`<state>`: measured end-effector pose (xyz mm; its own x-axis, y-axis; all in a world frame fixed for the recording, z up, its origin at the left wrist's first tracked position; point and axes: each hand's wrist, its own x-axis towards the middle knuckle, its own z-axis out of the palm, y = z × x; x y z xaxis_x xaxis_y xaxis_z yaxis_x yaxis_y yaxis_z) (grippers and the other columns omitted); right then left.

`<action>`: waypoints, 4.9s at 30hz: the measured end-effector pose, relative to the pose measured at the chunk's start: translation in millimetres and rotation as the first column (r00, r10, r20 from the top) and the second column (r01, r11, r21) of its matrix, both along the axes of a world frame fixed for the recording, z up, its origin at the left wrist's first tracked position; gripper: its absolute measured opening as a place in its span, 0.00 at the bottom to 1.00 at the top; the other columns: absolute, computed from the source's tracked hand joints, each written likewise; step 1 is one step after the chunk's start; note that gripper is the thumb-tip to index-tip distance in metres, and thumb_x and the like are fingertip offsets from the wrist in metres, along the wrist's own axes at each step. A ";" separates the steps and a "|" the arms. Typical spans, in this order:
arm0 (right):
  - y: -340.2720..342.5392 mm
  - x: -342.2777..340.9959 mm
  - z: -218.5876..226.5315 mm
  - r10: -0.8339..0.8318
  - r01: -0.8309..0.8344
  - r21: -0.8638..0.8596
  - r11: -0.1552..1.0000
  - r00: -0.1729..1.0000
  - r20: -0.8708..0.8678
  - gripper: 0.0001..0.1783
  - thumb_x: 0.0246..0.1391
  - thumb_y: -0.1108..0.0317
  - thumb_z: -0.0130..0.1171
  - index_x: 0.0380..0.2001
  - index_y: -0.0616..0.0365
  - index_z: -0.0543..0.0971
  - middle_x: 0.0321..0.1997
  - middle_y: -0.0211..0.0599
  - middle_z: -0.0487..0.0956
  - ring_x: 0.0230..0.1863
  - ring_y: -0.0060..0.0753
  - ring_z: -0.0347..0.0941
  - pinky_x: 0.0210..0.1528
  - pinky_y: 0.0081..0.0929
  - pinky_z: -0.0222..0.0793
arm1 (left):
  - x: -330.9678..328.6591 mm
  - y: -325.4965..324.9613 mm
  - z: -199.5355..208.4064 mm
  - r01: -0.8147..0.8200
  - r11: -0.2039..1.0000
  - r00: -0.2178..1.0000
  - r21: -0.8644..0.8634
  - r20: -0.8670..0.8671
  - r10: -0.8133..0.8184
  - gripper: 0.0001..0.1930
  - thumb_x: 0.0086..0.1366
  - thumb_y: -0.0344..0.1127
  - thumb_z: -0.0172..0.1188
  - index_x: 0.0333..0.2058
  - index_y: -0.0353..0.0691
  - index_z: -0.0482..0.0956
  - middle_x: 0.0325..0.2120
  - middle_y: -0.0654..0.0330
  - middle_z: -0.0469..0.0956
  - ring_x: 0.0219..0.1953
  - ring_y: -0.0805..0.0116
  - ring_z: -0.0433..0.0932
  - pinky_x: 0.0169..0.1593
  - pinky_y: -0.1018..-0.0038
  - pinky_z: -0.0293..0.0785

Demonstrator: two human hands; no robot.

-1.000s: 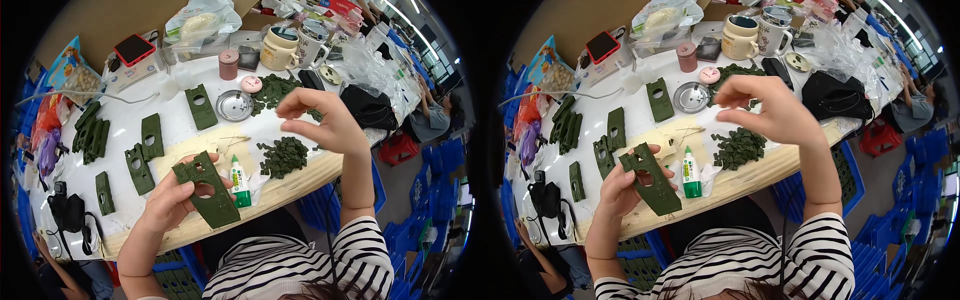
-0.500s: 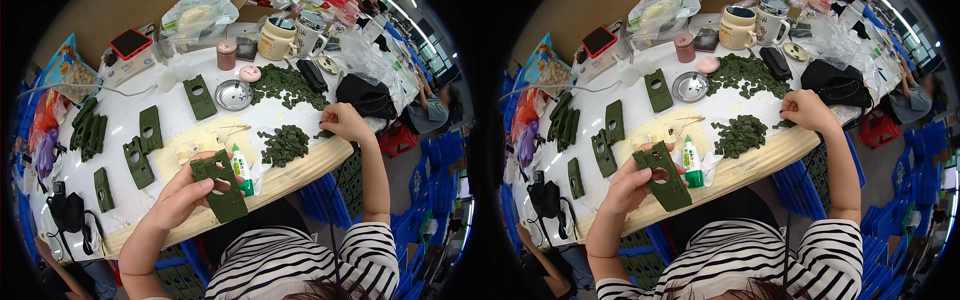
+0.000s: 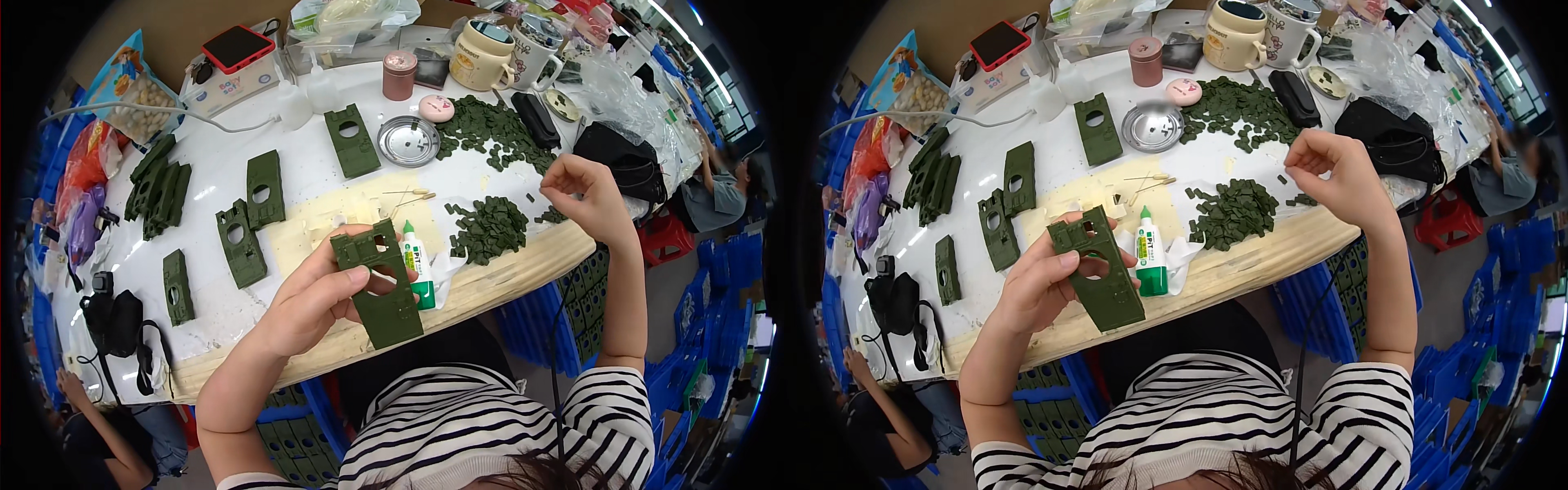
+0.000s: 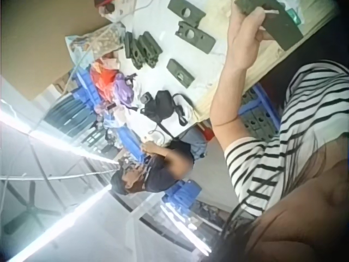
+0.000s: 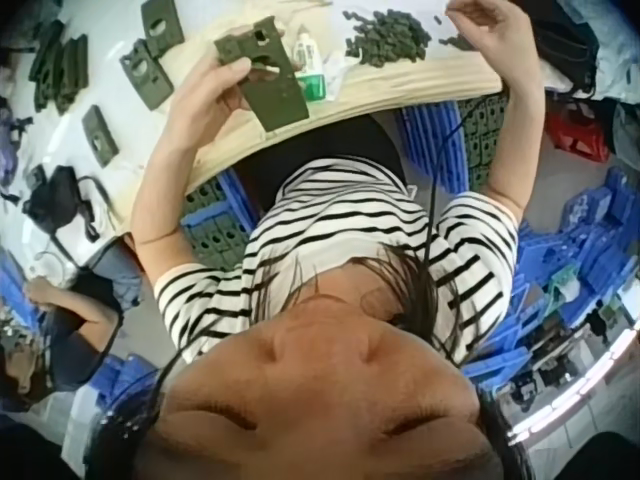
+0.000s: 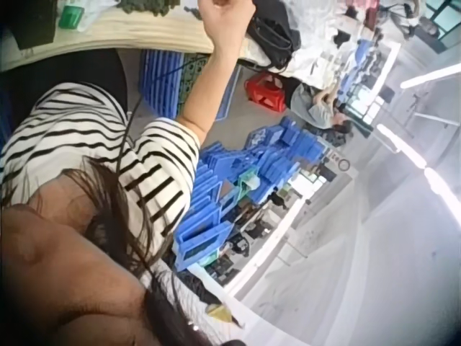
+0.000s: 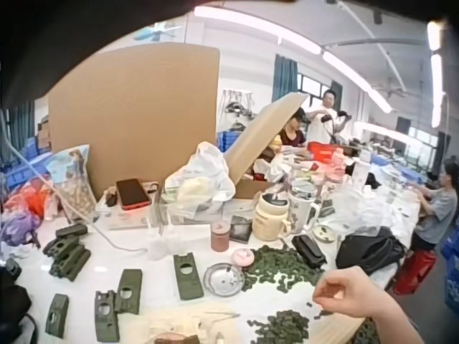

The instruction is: The person applies glue to small plastic components and attaches them to the hull of toy tank models on a workbench.

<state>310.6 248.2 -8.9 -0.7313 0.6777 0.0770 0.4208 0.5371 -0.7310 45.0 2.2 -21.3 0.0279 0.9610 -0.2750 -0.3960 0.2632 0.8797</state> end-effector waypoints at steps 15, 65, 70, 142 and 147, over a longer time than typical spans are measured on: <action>-62.3 -151.5 26.0 0.391 -0.497 -0.136 0.857 0.800 -0.456 0.07 0.49 0.75 0.61 0.34 0.63 0.81 0.30 0.31 0.79 0.32 0.17 0.74 0.37 0.16 0.71 | -11.7 0.8 11.6 -0.180 0.980 0.983 0.078 0.036 0.178 0.24 0.65 0.36 0.45 0.58 0.38 0.54 0.48 0.41 0.72 0.50 0.52 0.75 0.49 0.62 0.76; -67.0 -140.3 10.5 0.426 -0.667 -0.388 0.637 0.723 -0.544 0.05 0.54 0.77 0.57 0.34 0.65 0.76 0.47 0.39 0.71 0.44 0.24 0.72 0.46 0.23 0.71 | -34.2 5.5 6.5 -0.198 0.967 0.962 0.161 0.221 0.160 0.35 0.66 0.61 0.40 0.58 0.34 0.57 0.42 0.48 0.72 0.34 0.60 0.78 0.35 0.68 0.77; -63.3 -143.6 4.0 0.210 -0.590 -0.476 0.653 0.744 -0.634 0.07 0.56 0.74 0.57 0.36 0.68 0.75 0.46 0.36 0.70 0.43 0.21 0.71 0.47 0.20 0.68 | -33.7 9.1 3.1 -0.321 0.868 0.907 0.380 0.388 0.165 0.39 0.66 0.60 0.45 0.64 0.40 0.46 0.56 0.48 0.63 0.46 0.58 0.73 0.46 0.67 0.71; -83.0 -143.2 0.8 0.372 -0.380 0.074 0.922 0.814 -0.446 0.05 0.43 0.70 0.65 0.25 0.57 0.79 0.40 0.37 0.70 0.43 0.32 0.67 0.47 0.26 0.62 | -12.2 8.6 5.8 -0.361 0.894 0.932 0.265 0.058 0.359 0.35 0.59 0.32 0.50 0.64 0.45 0.46 0.55 0.47 0.65 0.54 0.55 0.72 0.56 0.60 0.73; -83.8 -143.5 1.8 0.378 -0.353 0.142 0.925 0.812 -0.444 0.06 0.41 0.71 0.65 0.24 0.58 0.79 0.39 0.37 0.71 0.42 0.33 0.68 0.45 0.27 0.63 | -13.2 7.9 3.4 -0.354 0.892 0.932 0.281 0.026 0.361 0.35 0.59 0.32 0.51 0.64 0.46 0.47 0.55 0.47 0.64 0.55 0.55 0.70 0.56 0.58 0.73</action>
<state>167.2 164.3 -7.1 -0.7976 0.3532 0.4890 -0.1874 0.6254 -0.7574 31.8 10.1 -18.0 -0.3354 0.9421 0.0066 -0.3934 -0.1464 0.9076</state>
